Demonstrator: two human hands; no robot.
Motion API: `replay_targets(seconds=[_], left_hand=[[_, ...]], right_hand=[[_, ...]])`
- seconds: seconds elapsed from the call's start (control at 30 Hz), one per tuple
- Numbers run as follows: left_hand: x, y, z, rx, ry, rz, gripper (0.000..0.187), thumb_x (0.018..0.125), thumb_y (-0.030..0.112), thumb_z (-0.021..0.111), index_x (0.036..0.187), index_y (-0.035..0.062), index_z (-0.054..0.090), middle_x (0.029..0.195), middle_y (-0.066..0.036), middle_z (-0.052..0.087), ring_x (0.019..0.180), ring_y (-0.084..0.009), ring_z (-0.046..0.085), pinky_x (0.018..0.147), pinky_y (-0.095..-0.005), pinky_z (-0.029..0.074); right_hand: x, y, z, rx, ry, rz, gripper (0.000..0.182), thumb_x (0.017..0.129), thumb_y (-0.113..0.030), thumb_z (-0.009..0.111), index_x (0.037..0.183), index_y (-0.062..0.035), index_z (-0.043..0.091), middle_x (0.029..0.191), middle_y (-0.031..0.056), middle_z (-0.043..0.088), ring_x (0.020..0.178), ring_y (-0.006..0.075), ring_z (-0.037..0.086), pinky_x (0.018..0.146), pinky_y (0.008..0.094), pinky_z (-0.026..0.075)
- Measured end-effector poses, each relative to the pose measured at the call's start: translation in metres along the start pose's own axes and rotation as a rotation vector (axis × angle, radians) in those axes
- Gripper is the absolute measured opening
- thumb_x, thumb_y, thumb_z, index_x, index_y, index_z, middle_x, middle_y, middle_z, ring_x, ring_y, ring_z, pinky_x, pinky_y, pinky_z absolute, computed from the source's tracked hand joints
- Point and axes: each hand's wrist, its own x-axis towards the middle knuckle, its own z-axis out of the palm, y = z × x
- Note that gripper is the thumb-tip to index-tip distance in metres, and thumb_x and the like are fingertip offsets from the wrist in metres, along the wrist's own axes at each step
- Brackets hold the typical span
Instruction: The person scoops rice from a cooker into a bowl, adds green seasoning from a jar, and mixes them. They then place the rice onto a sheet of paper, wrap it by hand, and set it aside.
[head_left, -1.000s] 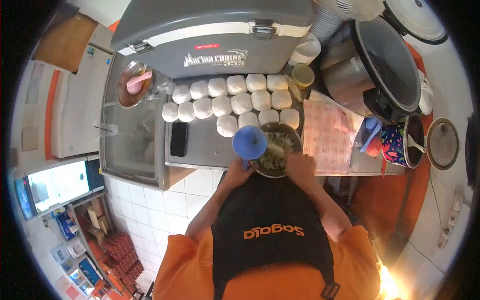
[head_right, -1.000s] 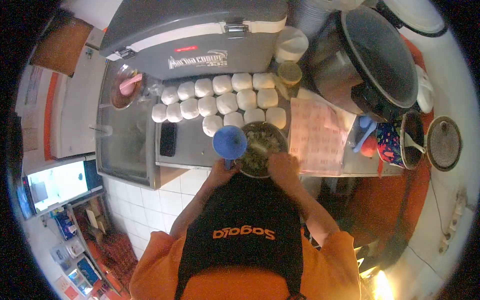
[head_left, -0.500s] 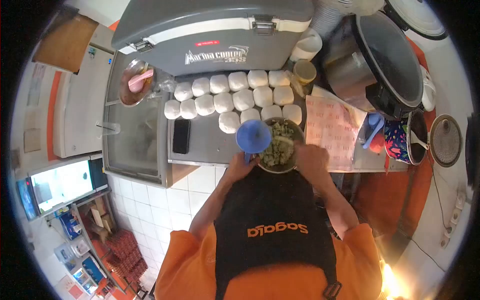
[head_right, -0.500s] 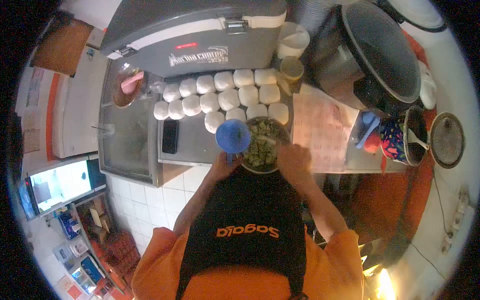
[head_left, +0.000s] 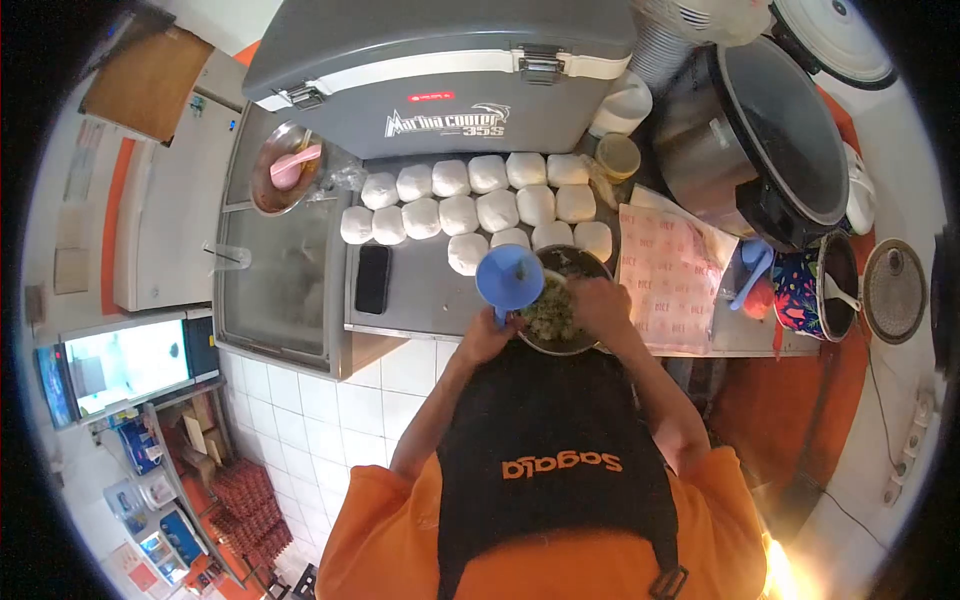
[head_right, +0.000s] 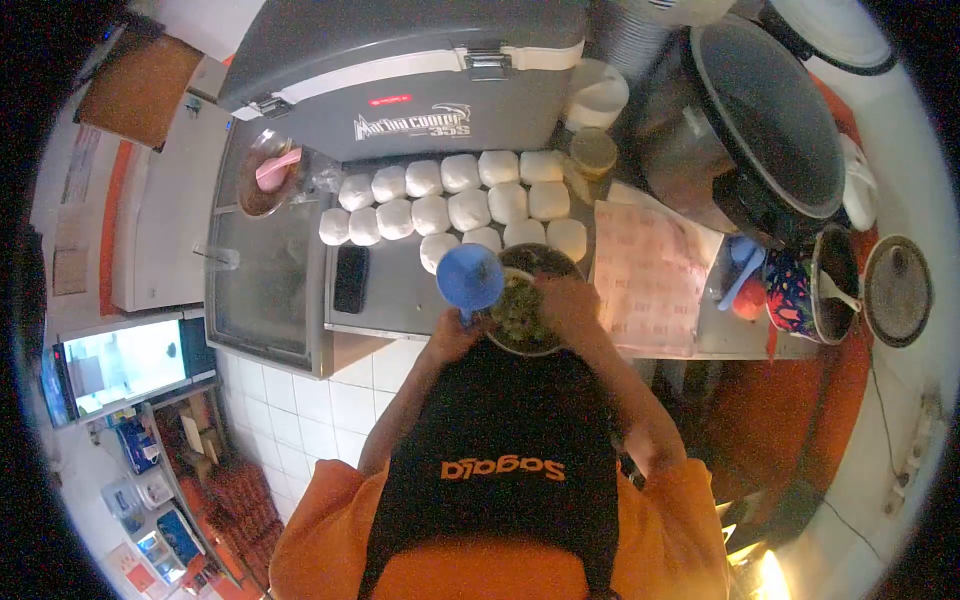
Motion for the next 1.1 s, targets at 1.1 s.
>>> replay_targets(seconds=[1.1], left_hand=[[0.0, -0.005, -0.009, 0.048, -0.127, -0.114, 0.037, 0.089, 0.021, 0.076, 0.117, 0.0019, 0.063, 0.098, -0.009, 0.068, 0.09, -0.0178, 0.059, 0.081, -0.0388, 0.051]], right_hand=[[-0.018, -0.028, -0.048, 0.186, 0.002, 0.138, 0.022, 0.089, -0.013, 0.059, 0.098, 0.0021, 0.072, 0.094, 0.0211, 0.072, 0.091, 0.0412, 0.073, 0.075, 0.053, 0.059]])
